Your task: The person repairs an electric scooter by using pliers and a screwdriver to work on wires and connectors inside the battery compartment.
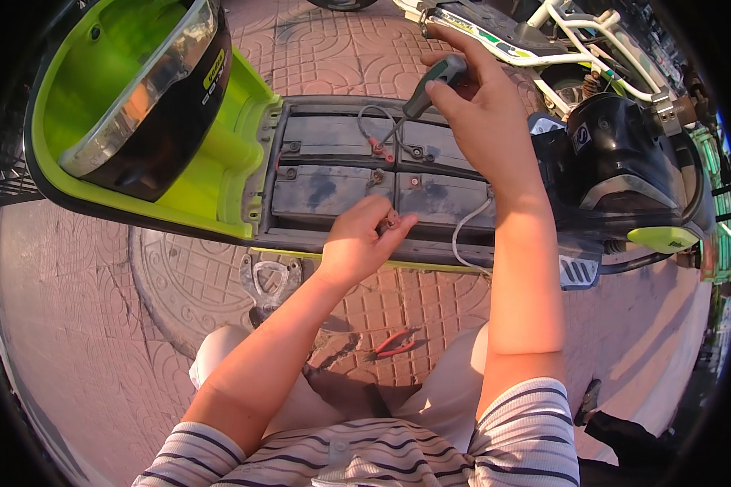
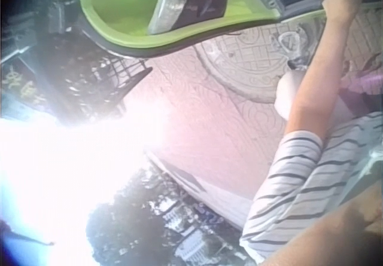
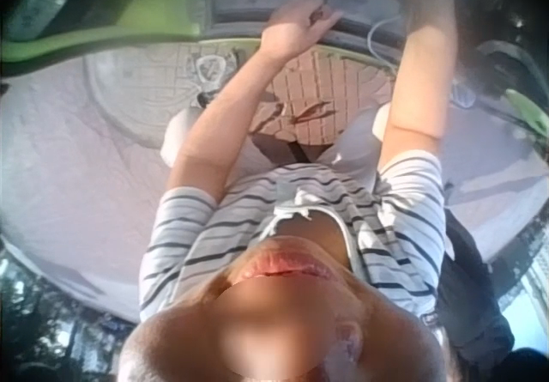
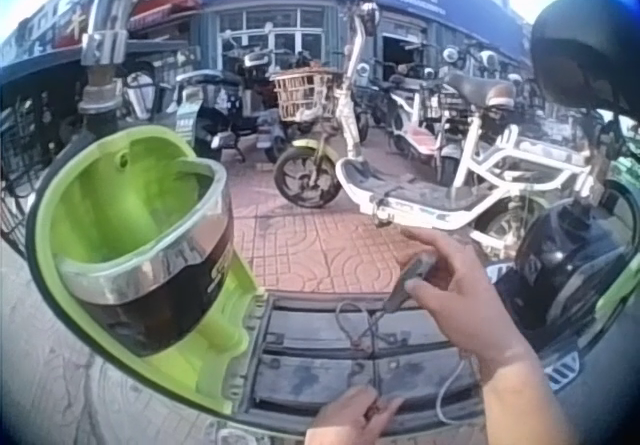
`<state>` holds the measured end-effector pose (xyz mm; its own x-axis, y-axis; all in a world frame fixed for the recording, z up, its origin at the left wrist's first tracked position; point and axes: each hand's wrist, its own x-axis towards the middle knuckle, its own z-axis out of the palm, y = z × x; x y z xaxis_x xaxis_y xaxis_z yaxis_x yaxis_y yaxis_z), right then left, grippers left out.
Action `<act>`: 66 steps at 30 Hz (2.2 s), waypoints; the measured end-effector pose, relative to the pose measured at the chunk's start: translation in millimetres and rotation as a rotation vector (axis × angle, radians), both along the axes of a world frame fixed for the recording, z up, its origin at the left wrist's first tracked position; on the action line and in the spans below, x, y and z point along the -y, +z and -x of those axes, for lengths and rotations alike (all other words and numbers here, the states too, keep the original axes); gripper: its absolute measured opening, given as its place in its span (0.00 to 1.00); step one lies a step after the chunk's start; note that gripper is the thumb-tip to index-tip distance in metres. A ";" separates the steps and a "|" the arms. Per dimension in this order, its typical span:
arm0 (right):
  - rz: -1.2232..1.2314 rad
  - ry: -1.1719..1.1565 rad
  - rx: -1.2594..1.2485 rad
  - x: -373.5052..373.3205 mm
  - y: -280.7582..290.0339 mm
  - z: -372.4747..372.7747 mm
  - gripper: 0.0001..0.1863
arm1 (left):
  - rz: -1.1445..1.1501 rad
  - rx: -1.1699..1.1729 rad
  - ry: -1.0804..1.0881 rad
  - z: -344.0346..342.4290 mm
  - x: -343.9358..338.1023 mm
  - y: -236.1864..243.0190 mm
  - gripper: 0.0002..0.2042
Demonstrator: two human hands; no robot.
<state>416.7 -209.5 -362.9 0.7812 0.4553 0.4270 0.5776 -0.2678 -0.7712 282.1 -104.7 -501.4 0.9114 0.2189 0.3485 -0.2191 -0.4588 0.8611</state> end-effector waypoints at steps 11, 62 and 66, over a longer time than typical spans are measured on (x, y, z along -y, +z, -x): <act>-0.197 0.036 -0.112 -2.2 -2.2 -1.4 0.23 | -0.047 0.025 0.025 0.7 -0.6 -0.7 0.17; 0.713 -0.123 0.276 -35.1 -107.7 1.6 0.10 | -0.033 -0.075 0.027 -0.5 3.7 0.6 0.14; 0.710 -0.155 0.228 -37.3 -108.3 -0.9 0.12 | -0.070 -0.052 0.018 -0.1 2.6 -1.1 0.14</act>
